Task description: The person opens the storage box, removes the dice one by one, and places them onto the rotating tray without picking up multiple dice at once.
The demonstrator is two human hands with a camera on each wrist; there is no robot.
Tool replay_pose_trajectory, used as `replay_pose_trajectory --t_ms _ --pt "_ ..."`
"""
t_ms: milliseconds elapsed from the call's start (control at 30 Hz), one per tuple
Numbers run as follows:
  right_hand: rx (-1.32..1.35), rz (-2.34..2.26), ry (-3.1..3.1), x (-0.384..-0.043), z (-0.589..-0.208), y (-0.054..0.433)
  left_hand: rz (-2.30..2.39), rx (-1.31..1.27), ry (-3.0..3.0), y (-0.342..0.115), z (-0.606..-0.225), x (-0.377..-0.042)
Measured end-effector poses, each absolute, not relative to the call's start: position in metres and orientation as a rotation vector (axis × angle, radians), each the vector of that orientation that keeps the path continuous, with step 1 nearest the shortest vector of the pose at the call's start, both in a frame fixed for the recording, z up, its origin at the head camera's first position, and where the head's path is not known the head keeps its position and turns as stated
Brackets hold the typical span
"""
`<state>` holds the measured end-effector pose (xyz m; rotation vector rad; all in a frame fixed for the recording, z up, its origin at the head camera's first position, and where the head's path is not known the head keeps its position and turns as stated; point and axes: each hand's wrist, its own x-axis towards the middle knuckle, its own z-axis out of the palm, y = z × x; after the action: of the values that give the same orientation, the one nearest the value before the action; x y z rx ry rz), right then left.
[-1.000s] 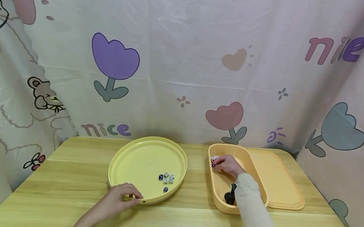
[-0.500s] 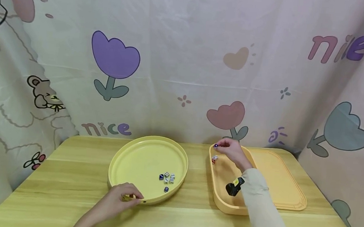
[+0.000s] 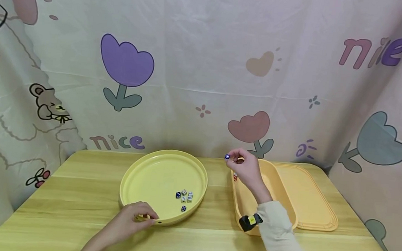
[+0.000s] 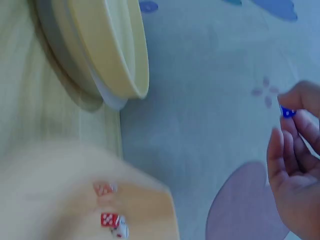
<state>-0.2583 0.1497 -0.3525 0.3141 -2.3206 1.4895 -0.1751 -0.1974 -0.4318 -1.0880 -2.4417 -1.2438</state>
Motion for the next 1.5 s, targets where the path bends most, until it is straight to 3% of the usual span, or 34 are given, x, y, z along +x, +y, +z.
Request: replay_pose_trajectory --t_ms 367,733,1500 --pt "0.357 1.556 -2.265 -0.233 -0.370 0.110 -1.265 -1.091 -2.446 -0.199 -0.435 -0.177" --pt "0.372 1.729 -2.364 -0.234 -0.410 0.085 -1.256 -1.107 -2.412 -0.196 -0.435 -0.176" --pt "0.384 1.667 -2.345 -0.238 -0.425 0.080 -1.248 -1.102 -2.411 -0.197 -0.435 -0.176"
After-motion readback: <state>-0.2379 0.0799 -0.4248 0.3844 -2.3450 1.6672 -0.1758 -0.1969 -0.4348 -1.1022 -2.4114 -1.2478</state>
